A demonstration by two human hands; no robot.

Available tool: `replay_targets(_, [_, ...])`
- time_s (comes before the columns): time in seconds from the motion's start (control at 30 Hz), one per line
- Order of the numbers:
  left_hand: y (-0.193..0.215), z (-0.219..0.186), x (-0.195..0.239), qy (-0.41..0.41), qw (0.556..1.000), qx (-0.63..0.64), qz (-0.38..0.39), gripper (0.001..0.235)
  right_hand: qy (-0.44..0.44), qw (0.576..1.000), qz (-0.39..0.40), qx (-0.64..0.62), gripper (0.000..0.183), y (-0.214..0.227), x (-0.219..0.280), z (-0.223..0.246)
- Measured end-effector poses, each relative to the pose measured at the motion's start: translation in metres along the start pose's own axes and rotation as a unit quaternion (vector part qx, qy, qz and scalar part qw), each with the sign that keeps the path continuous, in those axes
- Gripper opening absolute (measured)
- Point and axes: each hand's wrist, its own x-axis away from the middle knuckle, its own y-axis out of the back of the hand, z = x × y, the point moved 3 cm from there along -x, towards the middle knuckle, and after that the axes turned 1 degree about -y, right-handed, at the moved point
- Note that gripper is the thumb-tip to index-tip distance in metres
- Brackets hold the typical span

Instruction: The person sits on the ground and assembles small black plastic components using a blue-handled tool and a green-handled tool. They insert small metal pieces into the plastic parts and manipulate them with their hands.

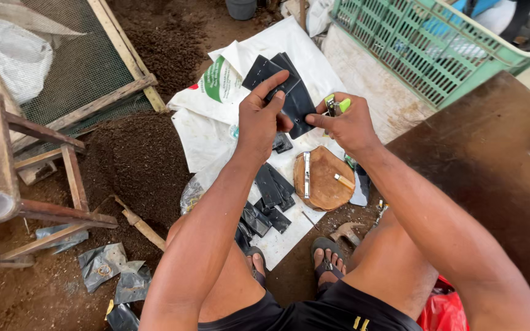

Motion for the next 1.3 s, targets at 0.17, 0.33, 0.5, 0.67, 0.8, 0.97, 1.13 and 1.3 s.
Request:
replay_targets(0.17, [0.008,0.001,-0.008,-0.005,0.999,-0.037,-0.005,0.036,-0.011,1.000,0.025,-0.002,0.015,-0.008,-0.013,-0.014])
replay_targets(0.33, [0.010,0.008,-0.016,-0.006,1.000,-0.030,-0.009,0.037,-0.004,0.999,0.046,-0.018,0.013,0.002,-0.017,-0.018])
replay_targets(0.5, [-0.001,0.022,-0.017,-0.017,0.999,0.010,-0.028,0.036,0.089,0.995,0.029,0.038,0.028,0.008,-0.014,-0.016])
replay_targets(0.67, [-0.008,0.027,-0.019,-0.055,0.990,-0.127,-0.018,0.034,0.070,0.996,0.011,0.048,0.020,0.018,-0.013,-0.024])
replay_targets(0.8, [-0.014,0.022,-0.017,-0.094,0.966,-0.241,0.017,0.035,0.013,0.999,-0.001,0.048,0.020,0.027,-0.009,-0.030])
replay_targets(0.97, [-0.017,0.019,-0.014,0.009,0.991,-0.109,0.083,0.055,0.047,0.994,0.012,0.096,0.026,0.038,-0.001,-0.026])
replay_targets(1.13, [-0.023,0.010,-0.010,-0.067,0.978,-0.140,0.142,0.071,0.258,0.950,-0.041,0.171,0.020,0.046,0.008,-0.004])
replay_targets(1.3, [-0.023,0.007,-0.011,-0.078,0.973,-0.178,0.127,0.067,0.038,0.997,-0.043,0.051,0.019,0.045,0.006,-0.007])
